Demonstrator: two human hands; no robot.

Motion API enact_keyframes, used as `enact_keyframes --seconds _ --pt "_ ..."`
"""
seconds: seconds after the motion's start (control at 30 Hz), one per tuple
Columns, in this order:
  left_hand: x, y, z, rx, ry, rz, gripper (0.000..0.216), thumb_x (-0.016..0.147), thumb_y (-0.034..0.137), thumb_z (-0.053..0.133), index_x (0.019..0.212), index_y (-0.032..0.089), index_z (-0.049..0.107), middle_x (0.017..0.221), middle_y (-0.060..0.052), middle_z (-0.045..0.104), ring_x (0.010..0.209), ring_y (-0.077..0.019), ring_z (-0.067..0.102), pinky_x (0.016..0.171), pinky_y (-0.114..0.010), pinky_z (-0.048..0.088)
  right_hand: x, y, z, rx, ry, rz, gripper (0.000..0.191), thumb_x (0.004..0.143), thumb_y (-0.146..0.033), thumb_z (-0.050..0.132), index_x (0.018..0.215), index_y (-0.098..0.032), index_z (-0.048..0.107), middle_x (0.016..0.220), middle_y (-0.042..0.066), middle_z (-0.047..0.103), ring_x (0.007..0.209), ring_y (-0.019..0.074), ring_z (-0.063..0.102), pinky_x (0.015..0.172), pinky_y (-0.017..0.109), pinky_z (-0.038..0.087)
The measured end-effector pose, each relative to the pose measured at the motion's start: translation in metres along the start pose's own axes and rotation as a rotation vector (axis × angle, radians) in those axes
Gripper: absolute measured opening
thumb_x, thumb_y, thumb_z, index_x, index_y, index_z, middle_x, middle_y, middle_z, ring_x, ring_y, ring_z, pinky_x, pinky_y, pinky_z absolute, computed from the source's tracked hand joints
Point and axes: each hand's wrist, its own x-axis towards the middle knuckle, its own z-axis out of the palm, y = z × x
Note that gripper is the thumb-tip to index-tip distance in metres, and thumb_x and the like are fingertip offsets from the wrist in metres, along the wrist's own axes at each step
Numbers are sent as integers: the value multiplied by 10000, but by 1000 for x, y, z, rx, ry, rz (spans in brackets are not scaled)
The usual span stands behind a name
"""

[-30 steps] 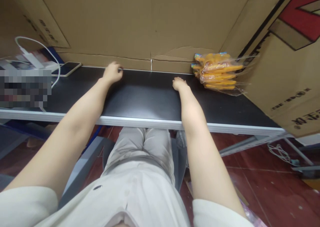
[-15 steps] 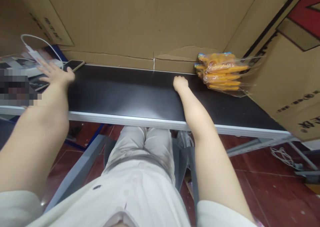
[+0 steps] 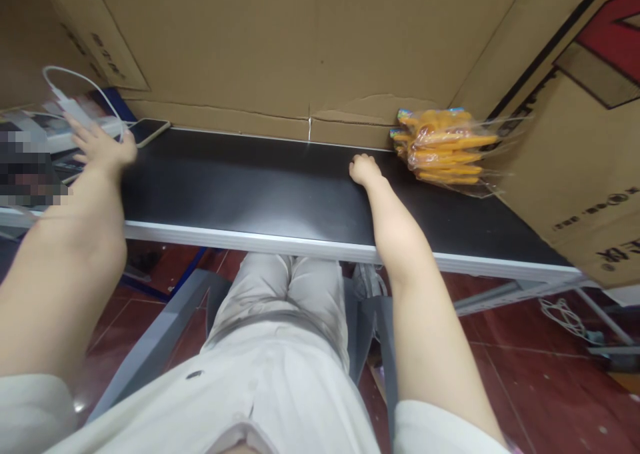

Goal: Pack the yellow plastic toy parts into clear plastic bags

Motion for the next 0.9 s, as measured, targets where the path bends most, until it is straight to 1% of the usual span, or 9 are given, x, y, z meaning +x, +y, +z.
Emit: enact_keyframes --seconds 0.1,0.23,0.33,0.4,0.47,0.53,0.67,0.8,0.9 --pt "2 12 5 -37 70 136 734 1083 343 540 1728 56 341 1915 -173 25 1763 -369 128 1410 -681 154 2 2 1 8 -4 -2 551 1141 -204 423 1613 27 590 1668 267 566 1583 395 534 1342 454 404" --pt "-14 51 11 -52 50 314 649 1053 185 565 1651 -22 419 1893 -227 157 1746 -342 196 1433 -566 142 5 5 -1 52 -22 -15 546 1135 -191 459 1618 26 591 1671 257 573 1600 379 530 1352 426 398" --pt "-27 83 21 -12 -14 447 651 1055 161 545 1663 -33 416 1885 -223 195 1742 -334 205 1434 -529 153 5 8 -4 109 -37 -31 545 1127 -188 498 1625 15 590 1675 239 576 1604 342 537 1361 385 390" --pt "-32 99 34 20 -83 516 638 1056 179 534 1659 -14 455 1843 -227 318 1721 -330 274 1426 -497 215 5 10 -6 133 -49 -39 547 1126 -193 513 1630 8 587 1682 224 571 1602 320 544 1363 367 389" --pt "-33 109 52 42 -198 500 652 1043 228 556 1664 35 497 1787 -220 435 1685 -330 375 1398 -465 313 5 12 -7 141 -61 -37 551 1126 -194 519 1635 8 578 1688 215 564 1603 308 544 1365 358 385" --pt "-32 115 70 58 -319 449 681 1043 288 559 1693 95 499 1769 -202 477 1659 -341 436 1376 -483 368 5 14 -7 145 -70 -35 553 1127 -193 522 1641 4 572 1691 206 562 1605 299 543 1364 355 386" --pt "-29 116 90 127 -428 504 649 1055 348 513 1676 170 567 1760 -156 511 1641 -364 473 1398 -563 302 8 18 -5 154 -71 -40 556 1129 -214 527 1653 -35 571 1699 180 561 1601 279 549 1359 341 389" --pt "-25 112 88 118 -484 637 683 1022 378 542 1675 179 579 1730 -95 560 1596 -289 546 1340 -383 404 9 20 -5 166 -73 -36 549 1117 -212 552 1645 -63 592 1690 165 576 1596 282 555 1357 351 399" --pt "-24 112 86 125 -462 666 686 995 411 571 1639 183 624 1686 -87 610 1548 -299 600 1294 -363 464 6 20 -9 182 -69 -34 538 1104 -206 577 1618 -54 622 1666 171 603 1578 278 575 1346 331 411"
